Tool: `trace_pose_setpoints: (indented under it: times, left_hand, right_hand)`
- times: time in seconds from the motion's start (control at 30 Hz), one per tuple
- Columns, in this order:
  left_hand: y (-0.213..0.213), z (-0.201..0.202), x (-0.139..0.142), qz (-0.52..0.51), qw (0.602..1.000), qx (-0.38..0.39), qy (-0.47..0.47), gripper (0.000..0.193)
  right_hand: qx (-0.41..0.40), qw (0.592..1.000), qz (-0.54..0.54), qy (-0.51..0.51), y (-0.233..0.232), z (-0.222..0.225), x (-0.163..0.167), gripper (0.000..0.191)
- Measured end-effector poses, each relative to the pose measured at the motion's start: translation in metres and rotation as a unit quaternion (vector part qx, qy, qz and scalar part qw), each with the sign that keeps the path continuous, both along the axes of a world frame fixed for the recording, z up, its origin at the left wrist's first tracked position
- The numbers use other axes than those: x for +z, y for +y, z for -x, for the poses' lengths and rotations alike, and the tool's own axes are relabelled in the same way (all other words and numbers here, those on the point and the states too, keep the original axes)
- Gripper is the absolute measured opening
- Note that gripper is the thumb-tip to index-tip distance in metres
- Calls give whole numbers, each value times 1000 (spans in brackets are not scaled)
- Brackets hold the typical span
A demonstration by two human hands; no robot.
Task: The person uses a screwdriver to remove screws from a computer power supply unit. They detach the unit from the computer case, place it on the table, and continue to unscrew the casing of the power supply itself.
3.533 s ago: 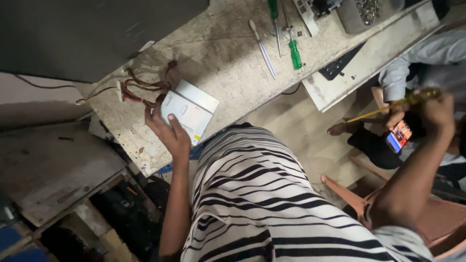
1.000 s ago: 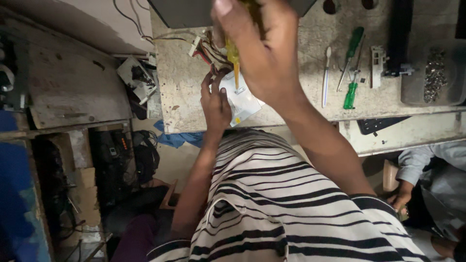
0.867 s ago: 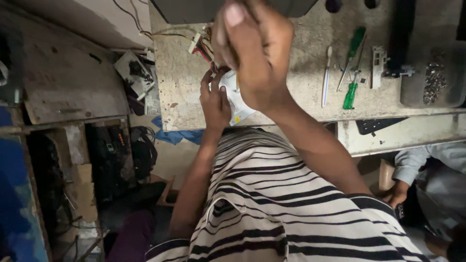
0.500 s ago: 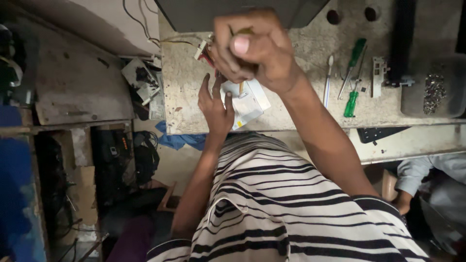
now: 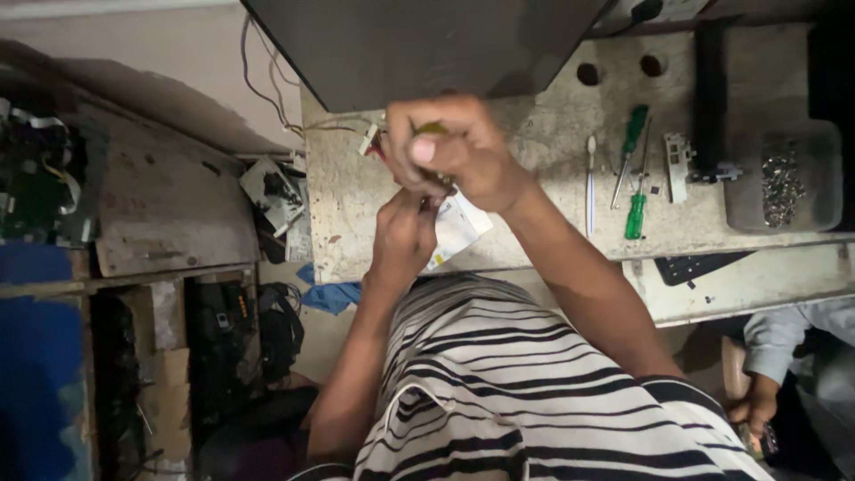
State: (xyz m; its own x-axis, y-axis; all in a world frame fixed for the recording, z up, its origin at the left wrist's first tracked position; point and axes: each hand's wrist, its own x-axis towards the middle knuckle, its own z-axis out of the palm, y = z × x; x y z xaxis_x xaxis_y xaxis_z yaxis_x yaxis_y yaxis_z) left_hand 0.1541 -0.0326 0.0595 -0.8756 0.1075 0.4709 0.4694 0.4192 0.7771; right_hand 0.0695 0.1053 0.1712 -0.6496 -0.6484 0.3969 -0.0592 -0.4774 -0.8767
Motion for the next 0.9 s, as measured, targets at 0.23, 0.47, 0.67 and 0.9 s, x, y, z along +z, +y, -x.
trace_pose_setpoints:
  times: [0.23, 0.47, 0.67, 0.9]
  left_hand:
    - [2, 1, -15, 36, 999, 11, 37, 21]
    - [3, 5, -18, 117, 991, 32, 53, 14]
    - [9, 13, -8, 69, 995, 51, 47, 16]
    - [13, 13, -7, 35, 997, 47, 59, 18]
  right_hand:
    - [-233, 971, -47, 40, -3, -41, 22, 17]
    - [173, 981, 65, -59, 11, 10, -6, 28]
    - [55, 995, 60, -55, 10, 8, -4, 28]
    - [-233, 972, -25, -9, 1, -31, -7, 37]
